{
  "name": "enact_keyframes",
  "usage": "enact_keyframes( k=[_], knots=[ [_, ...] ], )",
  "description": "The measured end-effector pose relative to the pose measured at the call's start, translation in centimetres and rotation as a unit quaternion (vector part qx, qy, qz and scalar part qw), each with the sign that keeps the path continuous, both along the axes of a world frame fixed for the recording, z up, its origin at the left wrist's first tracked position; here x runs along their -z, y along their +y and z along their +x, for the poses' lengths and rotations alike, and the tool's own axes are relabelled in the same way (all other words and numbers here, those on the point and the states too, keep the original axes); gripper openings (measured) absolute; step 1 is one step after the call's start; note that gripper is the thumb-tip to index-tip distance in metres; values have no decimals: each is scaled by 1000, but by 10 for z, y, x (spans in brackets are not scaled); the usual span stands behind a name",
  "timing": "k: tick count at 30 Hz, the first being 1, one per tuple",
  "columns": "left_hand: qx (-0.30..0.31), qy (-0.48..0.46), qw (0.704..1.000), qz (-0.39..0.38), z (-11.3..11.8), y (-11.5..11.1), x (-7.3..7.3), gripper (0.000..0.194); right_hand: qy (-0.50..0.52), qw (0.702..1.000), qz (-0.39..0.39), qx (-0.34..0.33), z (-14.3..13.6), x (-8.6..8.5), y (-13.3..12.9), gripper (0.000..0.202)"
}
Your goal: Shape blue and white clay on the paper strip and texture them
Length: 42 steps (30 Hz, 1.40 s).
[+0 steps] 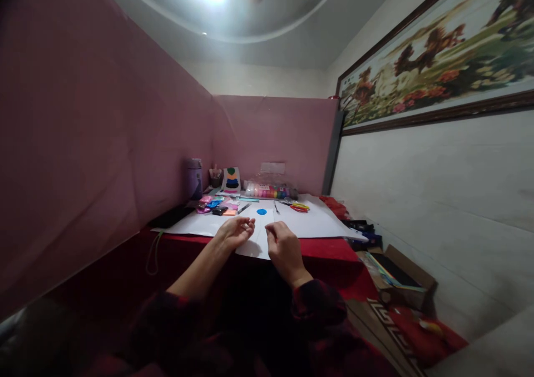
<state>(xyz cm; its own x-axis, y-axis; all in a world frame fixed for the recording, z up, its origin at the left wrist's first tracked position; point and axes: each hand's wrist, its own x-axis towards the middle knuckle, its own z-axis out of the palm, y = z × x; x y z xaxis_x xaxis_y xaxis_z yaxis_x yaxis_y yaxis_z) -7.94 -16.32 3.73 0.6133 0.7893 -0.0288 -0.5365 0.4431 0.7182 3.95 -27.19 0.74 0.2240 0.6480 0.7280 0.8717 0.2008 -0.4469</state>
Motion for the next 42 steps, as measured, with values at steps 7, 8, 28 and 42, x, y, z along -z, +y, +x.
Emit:
enact_keyframes(
  k=[7, 8, 28, 42],
  knots=[
    [-2, -43, 985, -165, -46, -87, 23, 23, 22, 983, 133, -126, -52, 33, -60, 14],
    [5, -63, 982, -180, -51, -98, 27, 24, 21, 982, 144, -122, -58, 39, -68, 15],
    [107, -67, 986, -110, -53, -141, 64, 47, 56, 992, 94, -69, -66, 52, -82, 14],
    [201, -172, 962, -67, -53, -139, 73, 23, 200, 968, 105, -106, -77, 28, -90, 10]
  ],
)
